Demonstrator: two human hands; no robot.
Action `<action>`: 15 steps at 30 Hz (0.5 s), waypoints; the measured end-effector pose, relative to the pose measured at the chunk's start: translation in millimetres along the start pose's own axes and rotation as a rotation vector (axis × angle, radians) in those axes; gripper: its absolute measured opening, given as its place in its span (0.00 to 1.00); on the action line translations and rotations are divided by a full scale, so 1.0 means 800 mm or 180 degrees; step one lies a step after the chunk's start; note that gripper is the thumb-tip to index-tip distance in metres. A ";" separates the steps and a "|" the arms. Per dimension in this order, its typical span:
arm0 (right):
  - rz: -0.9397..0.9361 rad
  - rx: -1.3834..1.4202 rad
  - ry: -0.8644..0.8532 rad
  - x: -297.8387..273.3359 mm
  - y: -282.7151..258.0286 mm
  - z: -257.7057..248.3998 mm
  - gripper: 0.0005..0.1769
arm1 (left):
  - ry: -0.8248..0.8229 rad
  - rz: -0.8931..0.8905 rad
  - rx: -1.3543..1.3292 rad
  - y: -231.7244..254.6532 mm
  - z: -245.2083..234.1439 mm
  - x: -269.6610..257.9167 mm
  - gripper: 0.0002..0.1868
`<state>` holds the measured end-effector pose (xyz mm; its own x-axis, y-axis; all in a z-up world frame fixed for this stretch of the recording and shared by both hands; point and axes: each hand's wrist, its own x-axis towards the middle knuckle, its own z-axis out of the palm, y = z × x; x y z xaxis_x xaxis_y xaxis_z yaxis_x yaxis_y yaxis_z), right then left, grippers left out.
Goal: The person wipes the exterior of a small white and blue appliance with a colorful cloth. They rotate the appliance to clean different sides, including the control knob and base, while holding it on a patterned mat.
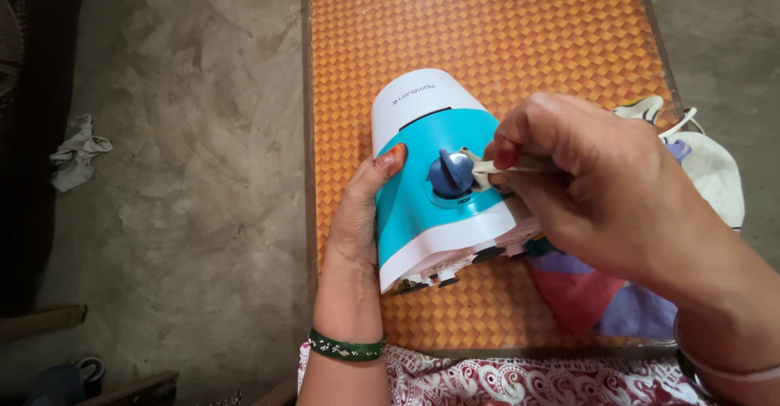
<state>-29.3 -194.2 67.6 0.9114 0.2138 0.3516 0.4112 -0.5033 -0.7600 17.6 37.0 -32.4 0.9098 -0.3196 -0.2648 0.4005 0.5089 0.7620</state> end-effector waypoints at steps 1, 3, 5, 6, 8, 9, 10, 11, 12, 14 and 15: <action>-0.0140 -0.0160 0.0031 0.001 -0.001 0.000 0.08 | -0.0033 -0.0011 0.0026 0.001 0.002 0.000 0.35; -0.0350 -0.0396 0.0108 0.002 -0.002 0.002 0.09 | -0.0096 -0.0034 0.0075 0.004 0.004 -0.001 0.36; -0.0489 -0.0547 0.0198 0.002 -0.003 0.008 0.11 | -0.0073 -0.0069 0.0108 0.005 0.004 -0.001 0.34; -0.0504 -0.0560 0.0229 0.003 -0.003 0.010 0.11 | -0.0061 -0.0089 0.0125 0.005 0.003 -0.002 0.33; -0.0537 -0.0588 0.0299 0.005 0.001 0.015 0.11 | -0.0081 -0.0072 0.0123 0.003 0.000 -0.001 0.29; -0.0570 -0.0573 0.0354 0.008 0.003 0.018 0.11 | -0.0093 -0.0061 0.0122 0.002 -0.002 0.001 0.27; -0.0604 -0.0557 0.0408 0.011 0.005 0.022 0.11 | -0.0141 -0.0035 0.0078 0.000 -0.004 0.002 0.25; -0.0639 -0.0538 0.0462 0.013 0.007 0.025 0.11 | -0.0186 -0.0009 0.0035 -0.001 -0.006 0.003 0.23; -0.0607 -0.0483 0.0458 0.013 0.008 0.026 0.11 | -0.0230 0.0017 -0.0008 -0.002 -0.008 0.003 0.21; -0.0539 -0.0372 0.0449 0.013 0.010 0.027 0.10 | -0.0210 -0.0030 0.0026 -0.002 -0.010 0.003 0.22; -0.0526 -0.0374 0.0412 0.012 0.010 0.025 0.10 | -0.0200 -0.0056 0.0041 -0.003 -0.010 0.003 0.23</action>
<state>-16.6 -179.2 53.9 0.8193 0.1960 0.5389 0.5433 -0.5660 -0.6201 19.7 41.5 -39.7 0.8939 -0.3781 -0.2408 0.4145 0.4926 0.7652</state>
